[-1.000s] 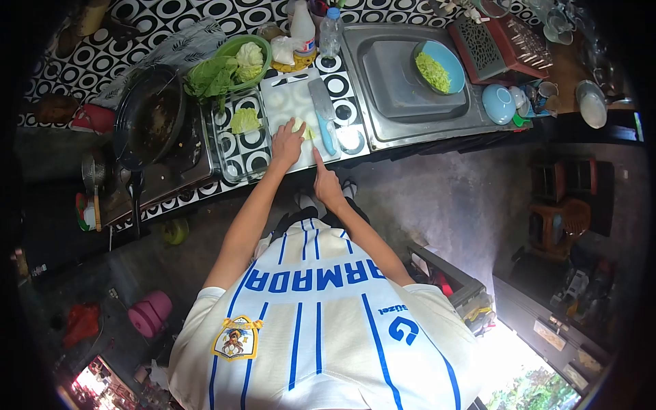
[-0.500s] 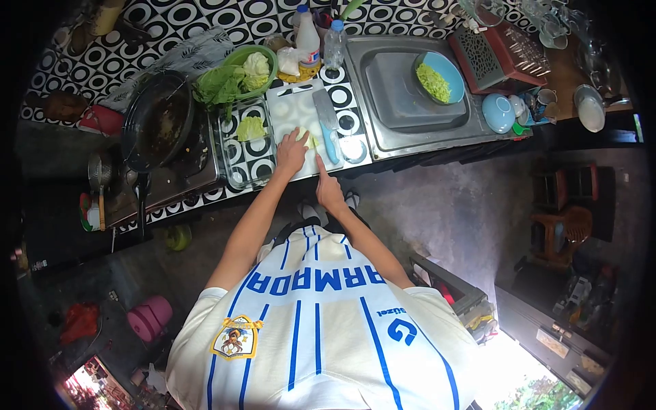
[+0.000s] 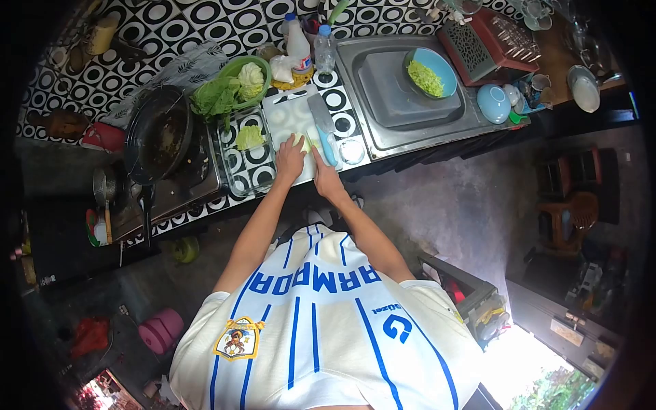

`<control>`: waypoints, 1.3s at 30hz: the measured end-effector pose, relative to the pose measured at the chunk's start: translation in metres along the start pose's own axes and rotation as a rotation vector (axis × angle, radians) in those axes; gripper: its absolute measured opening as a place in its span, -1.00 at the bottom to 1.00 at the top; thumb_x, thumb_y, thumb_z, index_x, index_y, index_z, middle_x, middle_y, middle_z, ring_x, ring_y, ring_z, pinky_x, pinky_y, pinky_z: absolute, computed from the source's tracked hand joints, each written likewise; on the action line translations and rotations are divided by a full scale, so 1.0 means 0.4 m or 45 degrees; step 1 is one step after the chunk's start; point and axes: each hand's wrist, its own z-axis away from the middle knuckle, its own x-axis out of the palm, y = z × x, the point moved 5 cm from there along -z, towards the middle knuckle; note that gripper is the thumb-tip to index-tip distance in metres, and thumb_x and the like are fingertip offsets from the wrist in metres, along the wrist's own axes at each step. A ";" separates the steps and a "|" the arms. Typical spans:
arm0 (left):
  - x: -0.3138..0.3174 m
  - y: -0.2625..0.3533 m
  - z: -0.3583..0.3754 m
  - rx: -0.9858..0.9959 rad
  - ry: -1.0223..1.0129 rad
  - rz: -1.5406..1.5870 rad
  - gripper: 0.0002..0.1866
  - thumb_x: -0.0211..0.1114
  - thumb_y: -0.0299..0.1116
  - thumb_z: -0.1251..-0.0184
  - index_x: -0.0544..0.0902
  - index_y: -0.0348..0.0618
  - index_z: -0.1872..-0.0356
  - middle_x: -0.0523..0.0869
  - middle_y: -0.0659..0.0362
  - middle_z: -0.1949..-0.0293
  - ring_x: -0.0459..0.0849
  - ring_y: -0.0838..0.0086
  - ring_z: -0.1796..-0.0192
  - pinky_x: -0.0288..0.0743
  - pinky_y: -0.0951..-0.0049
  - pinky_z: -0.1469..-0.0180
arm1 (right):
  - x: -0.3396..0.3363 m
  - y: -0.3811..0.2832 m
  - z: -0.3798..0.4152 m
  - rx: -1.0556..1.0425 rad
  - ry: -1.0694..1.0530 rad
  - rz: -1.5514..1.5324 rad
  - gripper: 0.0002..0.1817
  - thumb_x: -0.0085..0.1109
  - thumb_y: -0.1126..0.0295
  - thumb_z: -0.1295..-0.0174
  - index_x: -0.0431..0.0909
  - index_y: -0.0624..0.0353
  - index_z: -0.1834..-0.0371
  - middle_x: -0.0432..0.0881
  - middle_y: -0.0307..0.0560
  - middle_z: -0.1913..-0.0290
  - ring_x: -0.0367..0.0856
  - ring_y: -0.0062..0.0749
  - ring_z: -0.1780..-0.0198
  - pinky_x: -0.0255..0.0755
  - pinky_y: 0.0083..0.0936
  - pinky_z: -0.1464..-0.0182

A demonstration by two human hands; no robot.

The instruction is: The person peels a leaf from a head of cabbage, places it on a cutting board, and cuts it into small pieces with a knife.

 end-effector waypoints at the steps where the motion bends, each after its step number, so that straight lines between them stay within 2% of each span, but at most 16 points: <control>1: 0.000 -0.003 -0.004 0.002 0.000 0.018 -0.43 0.38 -0.29 -0.29 0.57 0.06 -0.37 0.44 0.06 -0.45 0.50 0.12 -0.30 0.43 0.10 -0.30 | 0.008 -0.001 0.000 0.014 -0.031 0.000 -0.24 -0.13 0.57 -0.36 -0.03 0.05 -0.66 0.57 0.57 0.44 0.56 0.52 0.37 0.40 0.23 0.19; 11: 0.002 -0.013 -0.019 0.033 -0.032 0.028 -0.46 0.39 -0.28 -0.27 0.62 0.13 -0.32 0.48 0.02 -0.41 0.51 0.10 -0.28 0.47 0.08 -0.26 | 0.044 -0.005 0.026 0.184 -0.077 0.123 -0.26 -0.12 0.53 -0.41 -0.05 0.05 -0.67 0.57 0.54 0.48 0.59 0.48 0.40 0.41 0.20 0.24; 14: -0.002 -0.011 -0.020 0.048 -0.035 0.007 -0.46 0.40 -0.30 -0.26 0.63 0.14 -0.31 0.49 0.02 -0.40 0.52 0.11 -0.28 0.47 0.07 -0.26 | 0.059 0.010 0.024 0.143 -0.042 0.132 -0.26 -0.11 0.52 -0.42 -0.06 0.05 -0.67 0.58 0.53 0.48 0.59 0.47 0.40 0.41 0.20 0.24; 17: -0.011 -0.008 -0.020 0.039 -0.055 0.025 -0.47 0.41 -0.30 -0.26 0.63 0.13 -0.31 0.49 0.03 -0.40 0.52 0.12 -0.27 0.47 0.08 -0.25 | 0.036 -0.011 0.025 0.266 -0.132 0.181 -0.28 -0.12 0.51 -0.44 -0.05 0.00 -0.67 0.58 0.54 0.46 0.60 0.49 0.37 0.41 0.23 0.23; 23: -0.011 -0.009 -0.022 0.049 0.004 0.026 -0.42 0.43 -0.25 -0.23 0.61 0.04 -0.33 0.52 0.00 -0.38 0.56 0.07 -0.22 0.53 0.12 -0.23 | 0.036 -0.016 0.019 0.333 -0.116 0.118 -0.29 -0.15 0.50 -0.46 -0.02 -0.15 -0.67 0.60 0.55 0.41 0.60 0.52 0.32 0.39 0.29 0.19; 26: -0.018 -0.005 -0.020 0.032 0.000 0.041 -0.39 0.45 -0.25 -0.22 0.59 0.01 -0.35 0.53 0.02 -0.38 0.56 0.07 -0.23 0.52 0.12 -0.23 | 0.034 -0.015 0.028 0.338 -0.111 0.113 -0.29 -0.15 0.50 -0.46 0.00 -0.17 -0.66 0.62 0.58 0.30 0.61 0.56 0.23 0.41 0.27 0.12; 29: -0.003 -0.015 -0.024 0.043 0.005 0.024 -0.37 0.45 -0.25 -0.21 0.57 0.01 -0.36 0.53 0.03 -0.38 0.55 0.08 -0.23 0.51 0.11 -0.23 | 0.045 0.002 0.050 0.295 -0.089 0.100 -0.25 -0.17 0.48 -0.47 -0.09 -0.34 -0.67 0.63 0.57 0.33 0.65 0.52 0.18 0.45 0.27 0.05; 30: 0.002 -0.016 -0.025 -0.002 -0.032 0.051 -0.38 0.45 -0.31 -0.22 0.55 0.03 -0.37 0.48 0.11 -0.41 0.51 0.13 -0.28 0.47 0.08 -0.25 | 0.045 0.002 0.050 0.293 -0.088 0.078 -0.26 -0.18 0.48 -0.47 -0.08 -0.35 -0.67 0.62 0.58 0.33 0.64 0.54 0.17 0.43 0.29 0.04; 32: -0.004 -0.016 -0.025 0.032 0.006 0.039 -0.37 0.45 -0.28 -0.21 0.55 -0.02 -0.37 0.51 0.05 -0.39 0.54 0.09 -0.25 0.49 0.10 -0.25 | 0.045 0.002 0.030 0.245 -0.044 0.110 -0.26 -0.19 0.48 -0.47 -0.07 -0.36 -0.67 0.62 0.59 0.33 0.64 0.54 0.17 0.43 0.29 0.04; 36: -0.012 -0.008 -0.017 0.050 0.027 0.052 -0.36 0.44 -0.28 -0.22 0.55 -0.06 -0.37 0.52 0.01 -0.38 0.54 0.06 -0.23 0.49 0.12 -0.26 | 0.035 -0.035 0.013 0.441 -0.176 0.118 -0.27 -0.16 0.54 -0.43 0.00 -0.17 -0.67 0.61 0.63 0.25 0.60 0.57 0.19 0.39 0.28 0.07; 39: -0.002 -0.011 -0.015 0.052 0.041 0.050 -0.37 0.44 -0.32 -0.22 0.54 -0.04 -0.37 0.48 0.07 -0.41 0.52 0.13 -0.25 0.47 0.08 -0.21 | 0.050 0.000 0.032 0.207 -0.022 0.144 -0.27 -0.17 0.53 -0.43 -0.02 -0.13 -0.67 0.60 0.60 0.36 0.59 0.56 0.30 0.37 0.30 0.15</control>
